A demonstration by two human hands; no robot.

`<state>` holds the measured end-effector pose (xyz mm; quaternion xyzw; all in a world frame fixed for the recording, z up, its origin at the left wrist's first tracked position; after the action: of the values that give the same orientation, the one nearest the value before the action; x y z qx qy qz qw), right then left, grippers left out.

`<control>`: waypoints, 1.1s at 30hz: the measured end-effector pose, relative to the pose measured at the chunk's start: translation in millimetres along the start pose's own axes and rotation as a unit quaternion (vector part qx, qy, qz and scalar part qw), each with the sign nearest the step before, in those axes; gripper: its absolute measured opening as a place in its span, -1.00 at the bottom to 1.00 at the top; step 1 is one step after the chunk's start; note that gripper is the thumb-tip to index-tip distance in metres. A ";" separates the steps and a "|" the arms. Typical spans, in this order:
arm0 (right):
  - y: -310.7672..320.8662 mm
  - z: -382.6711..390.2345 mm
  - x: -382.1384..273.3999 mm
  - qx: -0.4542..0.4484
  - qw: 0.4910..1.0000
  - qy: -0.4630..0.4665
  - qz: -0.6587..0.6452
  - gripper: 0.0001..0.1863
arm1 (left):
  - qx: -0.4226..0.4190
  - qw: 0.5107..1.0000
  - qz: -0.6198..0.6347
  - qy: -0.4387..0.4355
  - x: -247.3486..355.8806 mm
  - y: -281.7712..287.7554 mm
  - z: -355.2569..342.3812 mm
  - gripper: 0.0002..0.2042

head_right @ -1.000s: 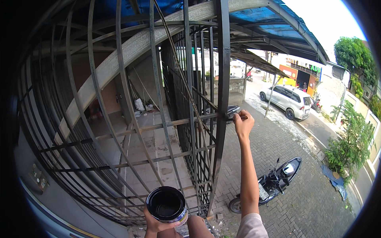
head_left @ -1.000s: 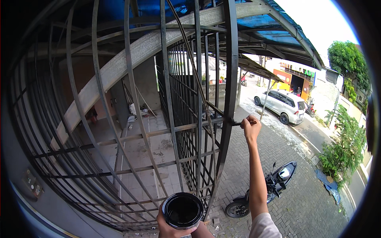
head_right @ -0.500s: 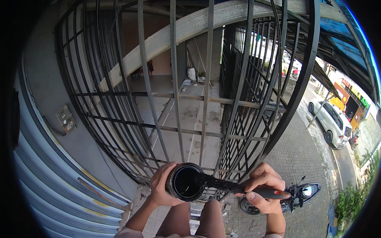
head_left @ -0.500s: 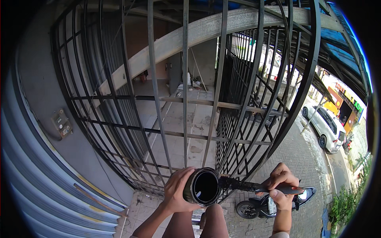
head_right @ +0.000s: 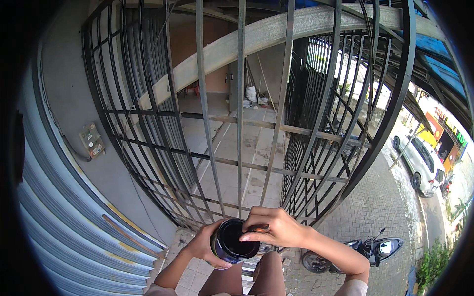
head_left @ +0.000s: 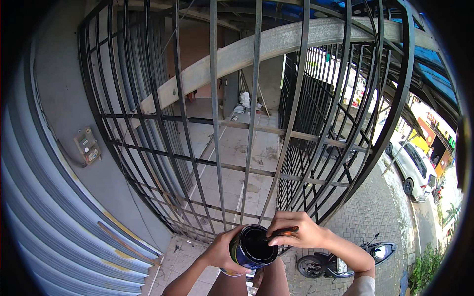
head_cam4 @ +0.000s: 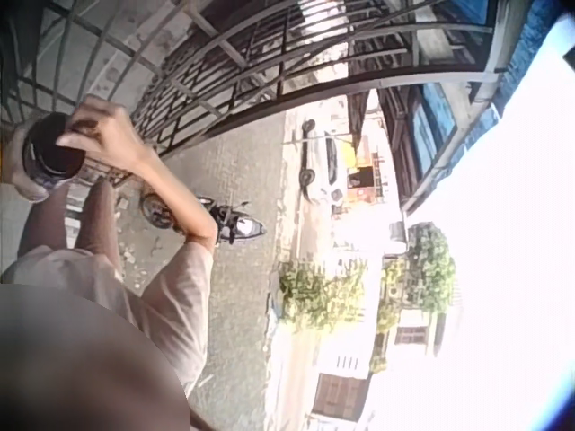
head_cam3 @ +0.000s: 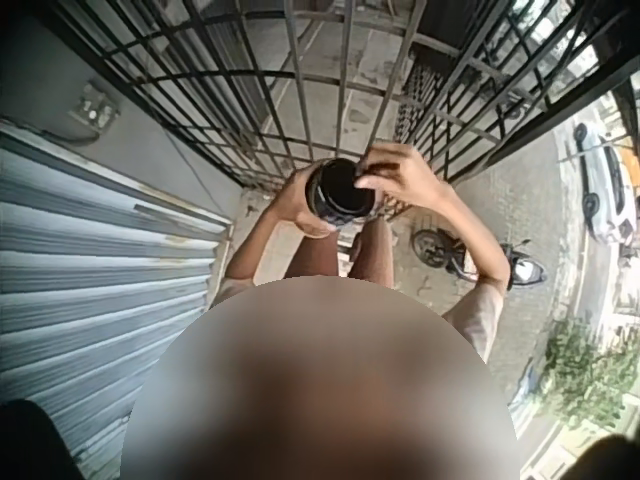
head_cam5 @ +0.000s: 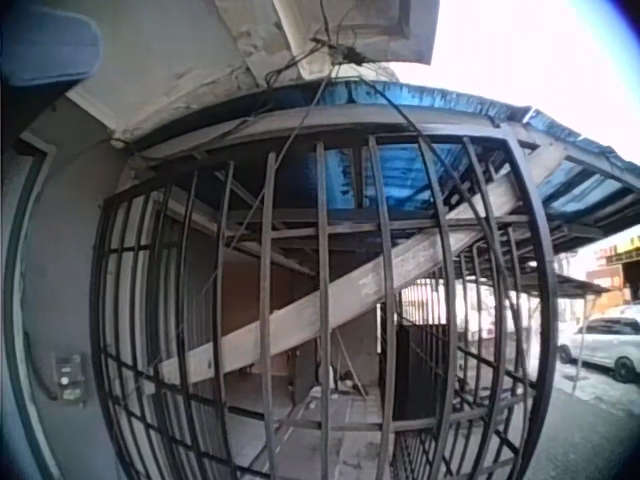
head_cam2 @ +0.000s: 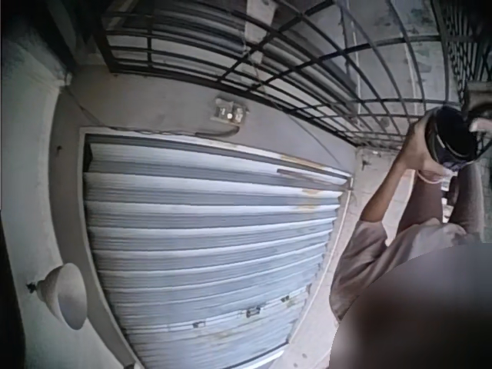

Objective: The person paints a metal security gate with black paint using a paint brush.

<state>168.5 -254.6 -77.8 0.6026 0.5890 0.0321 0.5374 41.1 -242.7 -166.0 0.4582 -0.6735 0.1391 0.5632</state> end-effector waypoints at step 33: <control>-3.2 59.9 58.0 0.229 0.852 -0.329 -0.338 -0.68 | 0.128 0.990 0.058 -0.017 33.9 4.5 -6.6 -0.22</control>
<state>224.2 -248.9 -139.6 0.4479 0.5361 -0.4869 0.5244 43.7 -251.2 -132.4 0.4887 -0.6851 0.2487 0.4795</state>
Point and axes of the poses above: each hand's wrist, its own z-axis away from the middle knuckle, its own y-axis out of the back of the hand, x = y × z, the point moved 8 cm from there along -z, towards the middle knuckle, and after that the axes turned 2 degrees about z, right-handed, at the moved point
